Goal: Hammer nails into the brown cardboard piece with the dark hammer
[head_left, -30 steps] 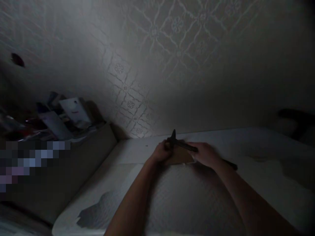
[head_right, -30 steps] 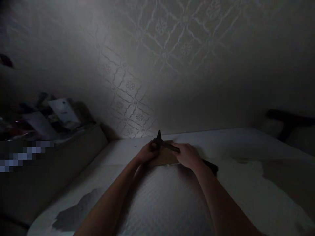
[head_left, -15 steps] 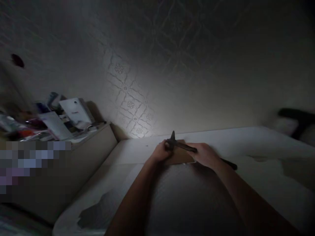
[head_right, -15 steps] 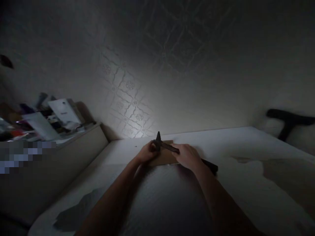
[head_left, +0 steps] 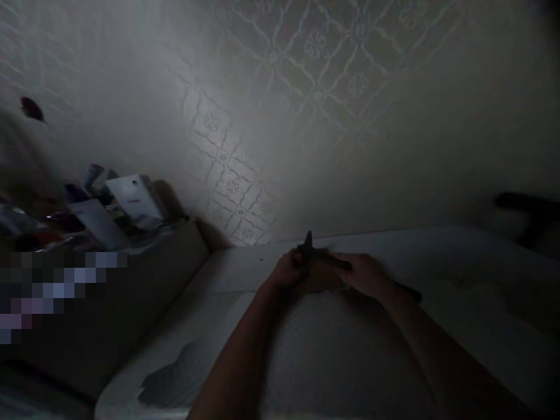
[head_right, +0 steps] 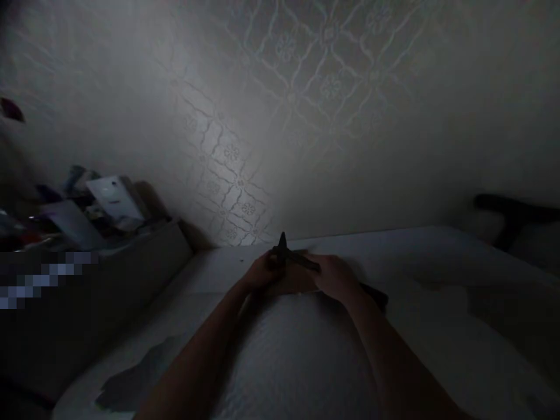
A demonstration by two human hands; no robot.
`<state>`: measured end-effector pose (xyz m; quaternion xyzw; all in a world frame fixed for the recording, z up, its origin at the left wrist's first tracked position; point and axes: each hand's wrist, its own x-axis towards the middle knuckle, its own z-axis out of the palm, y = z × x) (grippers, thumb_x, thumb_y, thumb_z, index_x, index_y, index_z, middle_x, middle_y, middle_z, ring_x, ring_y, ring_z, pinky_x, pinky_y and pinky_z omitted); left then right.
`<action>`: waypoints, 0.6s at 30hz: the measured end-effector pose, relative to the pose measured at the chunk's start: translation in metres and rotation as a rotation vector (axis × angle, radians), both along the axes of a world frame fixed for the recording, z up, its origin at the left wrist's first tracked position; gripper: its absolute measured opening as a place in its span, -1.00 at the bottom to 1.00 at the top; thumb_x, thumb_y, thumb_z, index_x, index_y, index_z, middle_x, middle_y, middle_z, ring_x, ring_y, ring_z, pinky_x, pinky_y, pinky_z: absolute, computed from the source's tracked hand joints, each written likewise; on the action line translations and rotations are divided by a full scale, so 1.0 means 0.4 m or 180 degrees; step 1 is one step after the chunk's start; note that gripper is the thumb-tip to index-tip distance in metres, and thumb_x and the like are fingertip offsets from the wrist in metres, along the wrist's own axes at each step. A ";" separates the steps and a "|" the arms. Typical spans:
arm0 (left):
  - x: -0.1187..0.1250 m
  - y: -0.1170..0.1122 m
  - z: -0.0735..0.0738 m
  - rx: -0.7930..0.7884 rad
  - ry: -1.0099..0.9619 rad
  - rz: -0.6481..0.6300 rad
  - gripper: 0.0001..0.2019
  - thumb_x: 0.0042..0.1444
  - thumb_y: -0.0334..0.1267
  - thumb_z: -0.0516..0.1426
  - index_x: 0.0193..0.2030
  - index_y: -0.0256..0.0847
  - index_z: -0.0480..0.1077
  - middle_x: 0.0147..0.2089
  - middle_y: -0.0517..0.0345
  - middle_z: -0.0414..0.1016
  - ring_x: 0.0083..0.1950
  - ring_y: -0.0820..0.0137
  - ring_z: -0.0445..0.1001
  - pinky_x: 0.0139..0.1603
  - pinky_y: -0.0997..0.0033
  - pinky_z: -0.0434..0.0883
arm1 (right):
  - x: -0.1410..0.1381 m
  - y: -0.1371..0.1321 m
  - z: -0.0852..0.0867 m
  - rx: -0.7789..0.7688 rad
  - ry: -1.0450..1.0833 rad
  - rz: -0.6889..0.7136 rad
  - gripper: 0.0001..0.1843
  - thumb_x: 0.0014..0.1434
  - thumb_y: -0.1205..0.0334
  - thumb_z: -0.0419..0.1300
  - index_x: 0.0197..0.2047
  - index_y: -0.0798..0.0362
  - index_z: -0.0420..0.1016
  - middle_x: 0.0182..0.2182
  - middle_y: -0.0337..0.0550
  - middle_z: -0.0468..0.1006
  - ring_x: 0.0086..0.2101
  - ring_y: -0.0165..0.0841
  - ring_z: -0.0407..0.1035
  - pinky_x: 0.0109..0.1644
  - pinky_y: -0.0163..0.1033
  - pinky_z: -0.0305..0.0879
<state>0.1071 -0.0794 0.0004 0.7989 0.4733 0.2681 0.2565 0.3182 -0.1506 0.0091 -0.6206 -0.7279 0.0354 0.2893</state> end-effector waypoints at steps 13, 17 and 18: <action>0.000 -0.001 -0.003 0.0005 -0.0062 0.0036 -0.53 -0.13 -0.35 0.19 0.01 -0.24 0.32 -0.15 0.07 0.52 -0.15 0.32 0.47 -0.11 0.37 0.41 | 0.010 0.014 -0.012 -0.0063 0.0055 0.0148 -0.54 0.10 0.26 0.15 0.09 -0.19 0.46 -0.11 -0.20 0.61 -0.13 -0.24 0.48 -0.14 -0.28 0.33; 0.000 -0.002 -0.001 -0.0032 -0.0074 -0.0014 -0.53 -0.11 -0.35 0.18 0.03 -0.25 0.32 -0.17 0.06 0.53 -0.17 0.32 0.48 -0.12 0.37 0.41 | 0.008 0.010 -0.007 -0.0077 0.0118 0.0190 -0.53 0.10 0.26 0.15 0.10 -0.17 0.45 -0.11 -0.17 0.61 -0.15 -0.24 0.49 -0.15 -0.27 0.34; 0.000 -0.003 0.001 -0.0039 -0.0074 -0.0032 -0.53 -0.11 -0.36 0.19 0.02 -0.25 0.32 -0.17 0.06 0.53 -0.17 0.32 0.47 -0.13 0.37 0.41 | 0.007 0.009 -0.005 -0.0113 0.0092 0.0191 -0.54 0.10 0.25 0.14 0.09 -0.15 0.46 -0.12 -0.16 0.61 -0.16 -0.24 0.49 -0.16 -0.27 0.34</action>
